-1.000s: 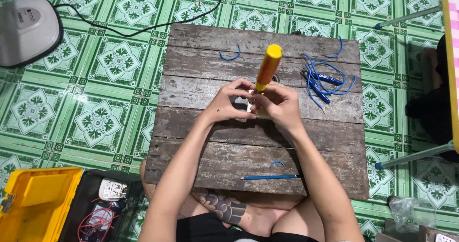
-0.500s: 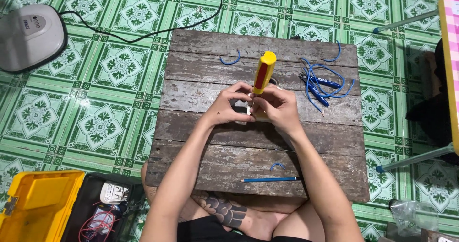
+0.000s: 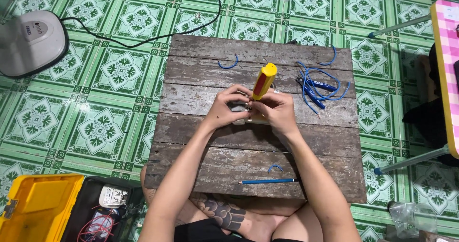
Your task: Wiring an electrical socket by connecting blue wires and securing them with a screwdriver.
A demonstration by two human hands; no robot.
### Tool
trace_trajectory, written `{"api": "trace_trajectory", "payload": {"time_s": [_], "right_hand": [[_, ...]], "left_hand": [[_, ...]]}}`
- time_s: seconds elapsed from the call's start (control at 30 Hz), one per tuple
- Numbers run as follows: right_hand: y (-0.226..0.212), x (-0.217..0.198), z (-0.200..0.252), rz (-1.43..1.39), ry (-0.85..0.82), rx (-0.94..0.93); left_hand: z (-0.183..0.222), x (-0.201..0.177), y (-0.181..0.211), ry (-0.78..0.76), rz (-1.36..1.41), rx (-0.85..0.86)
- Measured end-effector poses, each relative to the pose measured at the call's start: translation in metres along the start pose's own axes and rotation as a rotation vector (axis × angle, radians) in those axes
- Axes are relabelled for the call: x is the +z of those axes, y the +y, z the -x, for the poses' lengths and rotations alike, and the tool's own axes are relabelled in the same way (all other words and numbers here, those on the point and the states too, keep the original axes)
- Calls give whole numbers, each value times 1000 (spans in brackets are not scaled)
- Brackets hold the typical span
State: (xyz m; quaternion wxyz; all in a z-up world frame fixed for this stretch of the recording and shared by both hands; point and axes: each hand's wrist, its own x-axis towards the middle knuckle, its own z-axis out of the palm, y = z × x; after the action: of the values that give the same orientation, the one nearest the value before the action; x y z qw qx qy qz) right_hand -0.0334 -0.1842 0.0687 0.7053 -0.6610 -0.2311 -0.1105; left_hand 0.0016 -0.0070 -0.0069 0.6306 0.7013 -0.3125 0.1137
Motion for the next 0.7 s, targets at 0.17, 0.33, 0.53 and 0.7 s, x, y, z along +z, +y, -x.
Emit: {"api": "trace_trajectory", "payload": {"time_s": [0.17, 0.33, 0.53, 0.7], "right_hand": [[18, -5, 7, 131, 7, -46], [-7, -7, -9, 280, -81, -237], [-70, -3, -38, 462, -225, -512], [-69, -10, -41, 475, -164, -463]], "left_hand": [[-2, 6, 17, 99, 49, 121], [-4, 5, 29, 148, 50, 119], [-3, 5, 23, 135, 95, 171], [0, 5, 19, 146, 123, 165]]}}
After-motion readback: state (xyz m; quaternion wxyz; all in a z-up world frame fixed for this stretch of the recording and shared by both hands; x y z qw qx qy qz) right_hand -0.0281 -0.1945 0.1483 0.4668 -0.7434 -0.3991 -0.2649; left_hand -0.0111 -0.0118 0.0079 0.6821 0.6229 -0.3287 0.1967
